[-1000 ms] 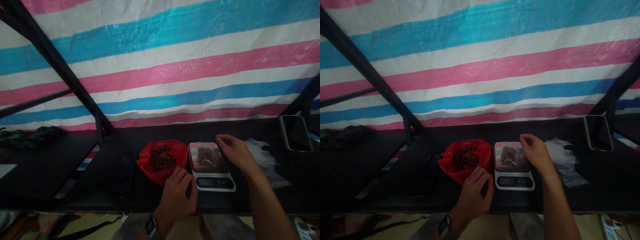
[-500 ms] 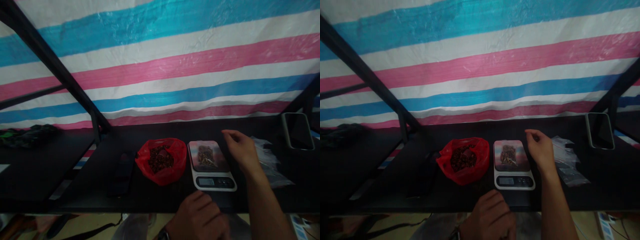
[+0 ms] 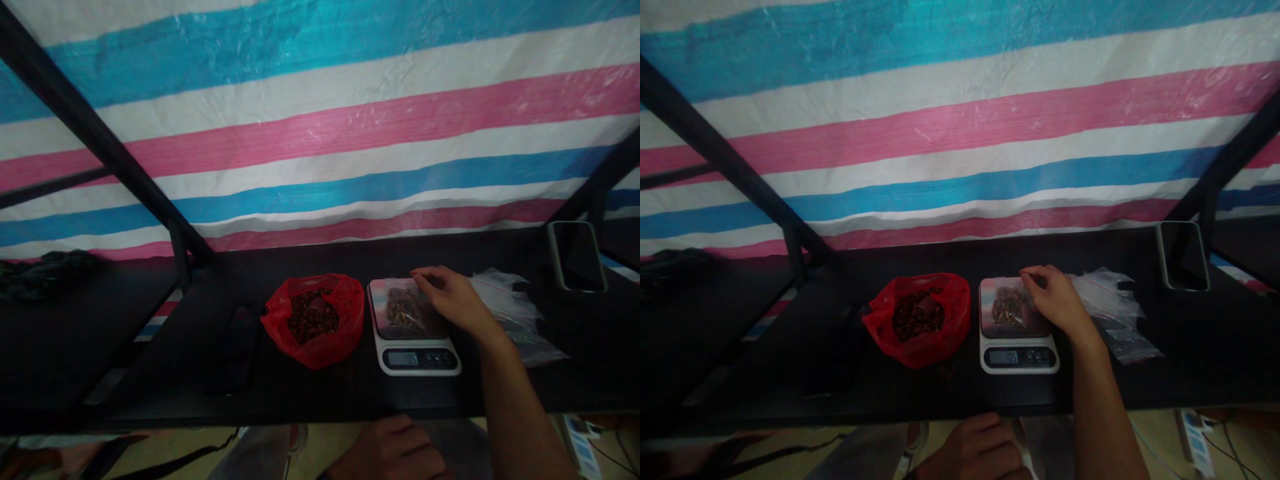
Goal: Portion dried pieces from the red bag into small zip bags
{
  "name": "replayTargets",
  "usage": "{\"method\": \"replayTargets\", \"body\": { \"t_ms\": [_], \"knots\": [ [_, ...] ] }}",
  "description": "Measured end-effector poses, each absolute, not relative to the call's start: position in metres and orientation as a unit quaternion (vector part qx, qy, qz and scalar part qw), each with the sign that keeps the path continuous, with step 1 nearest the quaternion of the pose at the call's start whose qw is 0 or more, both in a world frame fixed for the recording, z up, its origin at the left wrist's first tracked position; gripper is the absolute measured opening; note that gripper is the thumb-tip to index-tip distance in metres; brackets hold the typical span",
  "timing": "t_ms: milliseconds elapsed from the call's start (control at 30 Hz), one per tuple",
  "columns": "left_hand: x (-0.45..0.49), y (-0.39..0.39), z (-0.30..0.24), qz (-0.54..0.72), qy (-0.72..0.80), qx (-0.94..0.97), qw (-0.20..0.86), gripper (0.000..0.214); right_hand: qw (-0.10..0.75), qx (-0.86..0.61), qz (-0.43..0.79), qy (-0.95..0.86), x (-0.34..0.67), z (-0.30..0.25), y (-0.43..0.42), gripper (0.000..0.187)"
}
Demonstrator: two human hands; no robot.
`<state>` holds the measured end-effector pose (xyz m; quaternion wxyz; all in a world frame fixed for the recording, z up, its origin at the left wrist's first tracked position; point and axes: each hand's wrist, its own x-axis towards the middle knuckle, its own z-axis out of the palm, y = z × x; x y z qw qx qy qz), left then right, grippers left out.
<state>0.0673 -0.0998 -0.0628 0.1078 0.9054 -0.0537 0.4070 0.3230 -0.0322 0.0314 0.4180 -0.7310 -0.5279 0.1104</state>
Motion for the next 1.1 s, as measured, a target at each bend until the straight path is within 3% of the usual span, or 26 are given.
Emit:
{"method": "replayTargets", "body": {
  "t_ms": [333, 467, 533, 600, 700, 833, 967, 1100],
  "knots": [
    [0.056, -0.094, -0.063, 0.376, -0.015, 0.9, 0.221, 0.049, 0.362, -0.729, 0.145, -0.563, 0.322, 0.039, -0.031, 0.026],
    [0.053, -0.085, -0.04, 0.373, -0.01, 0.899, 0.23, 0.046, 0.386, -0.708, 0.154, -0.572, 0.322, 0.043, -0.032, 0.024],
    [0.045, -0.081, -0.024, 0.398, -0.005, 0.892, 0.213, 0.044, 0.42, -0.684, 0.174, -0.57, 0.32, 0.048, -0.033, 0.026],
    [0.035, -0.079, -0.007, 0.458, 0.048, 0.873, 0.161, 0.029, 0.449, -0.655, 0.215, -0.568, 0.315, 0.057, -0.036, 0.032],
    [0.022, -0.077, 0.013, 0.582, 0.227, 0.762, 0.17, 0.014, 0.479, -0.605, 0.261, -0.58, 0.297, 0.076, -0.04, 0.036],
    [0.022, -0.072, 0.025, 0.578, 0.399, 0.632, 0.327, 0.033, 0.503, -0.547, 0.301, -0.598, 0.257, 0.096, -0.038, 0.03],
    [0.032, -0.067, 0.024, 0.495, 0.441, 0.499, 0.559, 0.059, 0.469, -0.519, 0.37, -0.611, 0.211, 0.1, -0.027, 0.023],
    [0.042, -0.064, 0.015, 0.459, 0.432, 0.326, 0.705, 0.074, 0.455, -0.548, 0.379, -0.591, 0.18, 0.095, -0.012, 0.02]
  ]
}}
